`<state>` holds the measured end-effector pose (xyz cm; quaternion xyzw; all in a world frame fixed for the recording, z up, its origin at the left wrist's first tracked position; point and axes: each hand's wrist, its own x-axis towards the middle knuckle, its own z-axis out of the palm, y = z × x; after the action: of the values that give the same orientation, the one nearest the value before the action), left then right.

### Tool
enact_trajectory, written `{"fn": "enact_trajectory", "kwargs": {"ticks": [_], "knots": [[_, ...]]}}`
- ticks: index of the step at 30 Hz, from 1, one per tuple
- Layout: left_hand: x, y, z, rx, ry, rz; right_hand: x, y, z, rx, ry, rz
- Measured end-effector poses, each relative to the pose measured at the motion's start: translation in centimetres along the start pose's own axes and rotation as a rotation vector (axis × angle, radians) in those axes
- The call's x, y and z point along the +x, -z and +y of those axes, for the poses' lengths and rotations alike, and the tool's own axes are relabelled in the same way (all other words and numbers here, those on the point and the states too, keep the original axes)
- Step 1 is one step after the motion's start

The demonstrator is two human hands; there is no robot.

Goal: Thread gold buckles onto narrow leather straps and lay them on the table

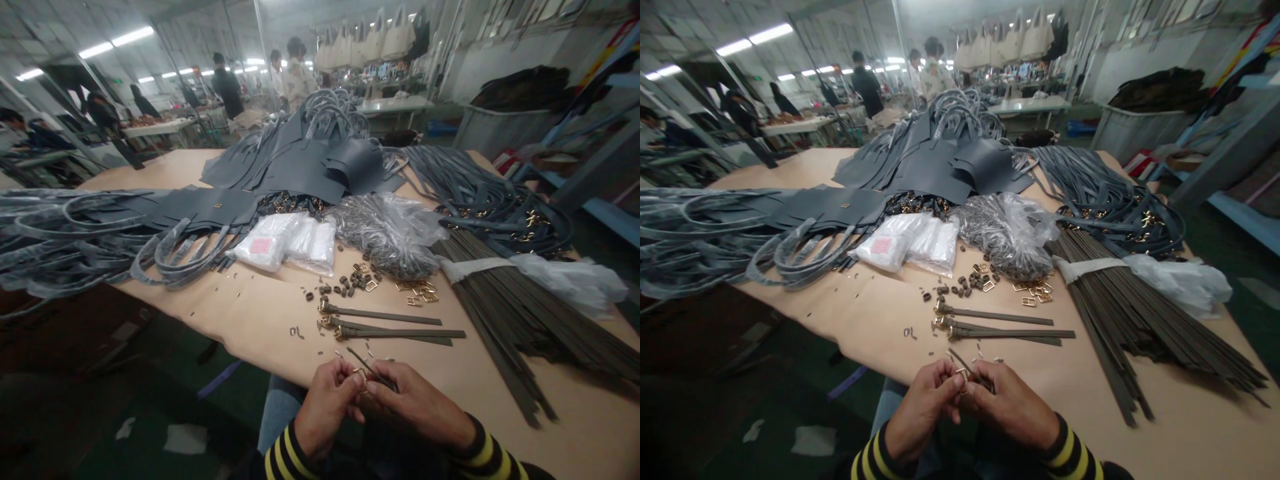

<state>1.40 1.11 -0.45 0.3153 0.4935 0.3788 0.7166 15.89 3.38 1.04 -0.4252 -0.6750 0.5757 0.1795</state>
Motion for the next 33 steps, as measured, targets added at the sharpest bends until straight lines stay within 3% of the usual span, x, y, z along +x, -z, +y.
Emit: {"fn": "enact_trajectory", "kwargs": {"ticks": [3, 13, 22, 33], "knots": [[0.0, -0.2, -0.1, -0.033, 0.02, -0.007, -0.2, 0.0, -0.2, -0.036, -0.013, 0.025], [-0.1, 0.5, 0.4, -0.01, 0.108, -0.054, -0.5, 0.6, -0.1, -0.006, -0.035, -0.068], [0.0, 0.6, 0.5, -0.232, 0.151, 0.0, -2.5, 0.0, 1.6, -0.073, -0.146, 0.226], [-0.3, 0.6, 0.6, -0.418, 0.222, -0.04, -3.3, -0.9, 2.5, 0.129, -0.175, 0.175]]}}
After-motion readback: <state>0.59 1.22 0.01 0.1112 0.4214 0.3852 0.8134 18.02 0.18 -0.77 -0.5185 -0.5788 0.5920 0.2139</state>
